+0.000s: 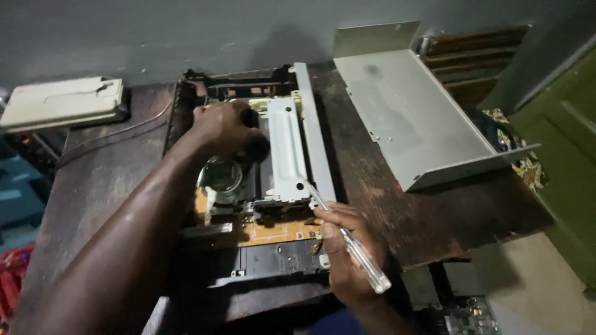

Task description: The person uses a screwdriver to remove screws from the internal chassis of a disassembled VCR. They then detach and remove the front panel of the device, exposing the internal components.

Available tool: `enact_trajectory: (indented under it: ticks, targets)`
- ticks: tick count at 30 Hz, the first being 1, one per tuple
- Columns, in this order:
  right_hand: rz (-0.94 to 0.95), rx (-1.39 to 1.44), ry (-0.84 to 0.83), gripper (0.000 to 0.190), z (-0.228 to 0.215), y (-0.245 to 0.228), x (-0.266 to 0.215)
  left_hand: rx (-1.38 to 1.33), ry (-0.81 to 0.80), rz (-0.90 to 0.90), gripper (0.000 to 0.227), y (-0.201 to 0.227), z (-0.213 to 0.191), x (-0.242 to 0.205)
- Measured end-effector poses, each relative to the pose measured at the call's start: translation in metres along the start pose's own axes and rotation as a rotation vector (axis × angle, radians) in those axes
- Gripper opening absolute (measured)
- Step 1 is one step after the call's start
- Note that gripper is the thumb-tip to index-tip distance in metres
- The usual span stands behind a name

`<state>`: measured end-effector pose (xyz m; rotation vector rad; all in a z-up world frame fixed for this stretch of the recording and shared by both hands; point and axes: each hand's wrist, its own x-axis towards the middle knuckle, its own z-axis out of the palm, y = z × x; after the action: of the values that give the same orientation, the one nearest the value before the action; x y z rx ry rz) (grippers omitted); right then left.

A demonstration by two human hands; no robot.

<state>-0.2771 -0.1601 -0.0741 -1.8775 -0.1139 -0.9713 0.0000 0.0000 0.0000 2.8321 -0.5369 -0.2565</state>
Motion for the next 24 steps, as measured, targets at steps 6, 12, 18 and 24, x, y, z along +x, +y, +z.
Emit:
enact_trajectory:
  ticks: [6, 12, 18, 24]
  targets:
    - [0.041, -0.032, -0.009, 0.028, 0.002, -0.001, -0.003, -0.209, 0.025, -0.005, 0.067, -0.003, 0.005, -0.015]
    - [0.007, 0.01, -0.013, 0.026, 0.003, 0.002, -0.005, -0.061, 0.099, 0.056, 0.072, -0.008, 0.013, -0.011]
    - [0.022, 0.018, -0.017, 0.027, 0.002, 0.003, -0.008, -0.064, 0.115, 0.085, 0.044, -0.005, 0.006, -0.02]
    - [-0.013, 0.014, -0.028, 0.025, 0.001, 0.006, -0.008, -0.29, 0.262, 0.141, 0.024, -0.013, 0.001, -0.03]
